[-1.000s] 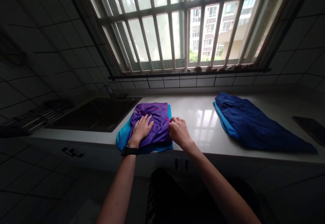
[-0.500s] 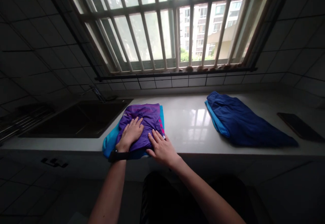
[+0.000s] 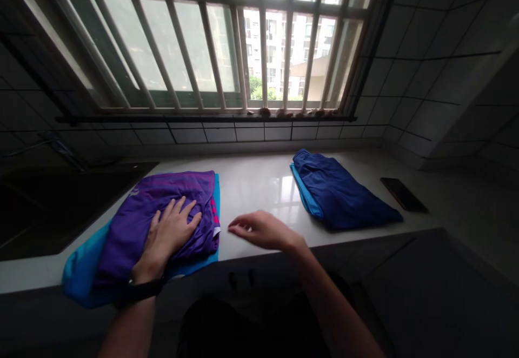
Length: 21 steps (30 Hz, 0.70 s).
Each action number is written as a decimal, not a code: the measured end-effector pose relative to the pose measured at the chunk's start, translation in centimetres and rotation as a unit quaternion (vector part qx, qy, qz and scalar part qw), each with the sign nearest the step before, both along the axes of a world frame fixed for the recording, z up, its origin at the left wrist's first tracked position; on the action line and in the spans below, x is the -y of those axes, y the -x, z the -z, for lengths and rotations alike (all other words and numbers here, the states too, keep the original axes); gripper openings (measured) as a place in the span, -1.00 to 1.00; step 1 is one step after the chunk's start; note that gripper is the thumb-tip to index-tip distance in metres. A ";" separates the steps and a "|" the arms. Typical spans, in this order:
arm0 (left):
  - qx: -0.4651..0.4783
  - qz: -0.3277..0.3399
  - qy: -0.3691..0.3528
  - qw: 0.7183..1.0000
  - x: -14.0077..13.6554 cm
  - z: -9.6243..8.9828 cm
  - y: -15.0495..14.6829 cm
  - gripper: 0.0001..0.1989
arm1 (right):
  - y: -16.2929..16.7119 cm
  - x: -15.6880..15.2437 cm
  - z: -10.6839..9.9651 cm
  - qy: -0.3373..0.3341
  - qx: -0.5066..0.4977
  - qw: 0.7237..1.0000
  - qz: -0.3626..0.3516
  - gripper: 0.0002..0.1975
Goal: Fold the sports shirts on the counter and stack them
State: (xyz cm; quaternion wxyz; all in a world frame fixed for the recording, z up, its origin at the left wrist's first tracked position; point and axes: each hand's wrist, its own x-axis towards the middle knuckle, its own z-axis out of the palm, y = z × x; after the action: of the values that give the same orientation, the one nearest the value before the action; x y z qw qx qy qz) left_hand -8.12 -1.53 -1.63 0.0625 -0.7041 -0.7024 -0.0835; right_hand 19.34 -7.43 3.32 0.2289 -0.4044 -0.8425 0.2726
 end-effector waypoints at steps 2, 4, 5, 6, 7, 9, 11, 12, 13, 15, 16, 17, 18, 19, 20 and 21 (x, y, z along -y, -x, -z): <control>0.010 -0.005 -0.009 1.000 0.0 0.0 0.0 -0.43 | -4.6 -2.0 -1.6 -0.035 0.011 0.986 0.166 -0.68; 0.016 -0.012 -0.004 1.000 0.1 -0.1 -0.2 -0.43 | -8.9 -4.1 -1.9 -0.065 0.077 0.939 0.329 -0.62; 0.018 -0.015 -0.001 1.000 0.1 -0.2 -0.3 -0.43 | -10.7 -5.1 -1.6 -0.074 0.125 0.906 0.398 -0.54; 0.020 -0.016 0.001 1.000 0.1 -0.3 -0.4 -0.43 | -12.2 -5.9 -1.0 -0.061 0.168 0.873 0.453 -0.44; 0.022 -0.017 0.002 1.000 0.1 -0.4 -0.4 -0.43 | -13.4 -6.6 -0.3 -0.035 0.202 0.855 0.477 -0.38; 0.024 -0.016 0.004 1.000 0.1 -0.5 -0.5 -0.44 | -14.7 -7.4 1.3 -0.007 0.242 0.838 0.489 -0.41; 0.025 -0.015 0.013 0.999 0.2 -0.7 -0.5 -0.43 | -15.2 -7.6 2.6 -0.019 0.240 0.838 0.489 -0.53; 0.026 -0.015 0.020 0.999 0.2 -0.7 -0.5 -0.42 | -15.3 -7.6 3.0 -0.031 0.227 0.839 0.494 -0.56; 0.028 -0.014 0.026 0.999 0.2 -0.8 -0.5 -0.42 | -15.4 -7.6 3.1 -0.037 0.211 0.840 0.499 -0.57; 0.032 -0.012 0.030 0.999 0.3 -1.0 -0.5 -0.42 | -15.6 -7.7 3.0 -0.027 0.170 0.838 0.518 -0.55; 0.035 -0.012 0.030 0.999 0.3 -1.0 -0.5 -0.42 | -15.8 -7.7 2.7 -0.013 0.150 0.835 0.529 -0.54; 0.037 -0.011 0.029 0.999 0.3 -1.1 -0.5 -0.42 | -16.0 -7.9 2.3 0.004 0.131 0.832 0.539 -0.53; 0.039 -0.010 0.027 0.999 0.4 -1.2 -0.5 -0.42 | -16.3 -8.1 1.8 0.019 0.112 0.829 0.548 -0.52; 0.040 -0.009 0.027 0.999 0.4 -1.2 -0.6 -0.43 | -16.6 -8.4 1.1 0.026 0.094 0.827 0.553 -0.52; 0.040 -0.009 0.027 0.999 0.4 -1.3 -0.6 -0.43 | -16.8 -8.7 0.4 0.023 0.077 0.827 0.556 -0.53; 0.040 -0.009 0.027 0.999 0.4 -1.3 -0.7 -0.43 | -17.0 -9.1 -0.5 0.009 0.061 0.829 0.556 -0.54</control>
State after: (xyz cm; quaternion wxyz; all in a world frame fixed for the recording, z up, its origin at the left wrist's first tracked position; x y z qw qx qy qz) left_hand -7.44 -1.90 -0.30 0.0160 -0.6950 -0.7129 -0.0919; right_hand 36.39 1.66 3.79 0.2867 -0.8223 -0.4848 0.0816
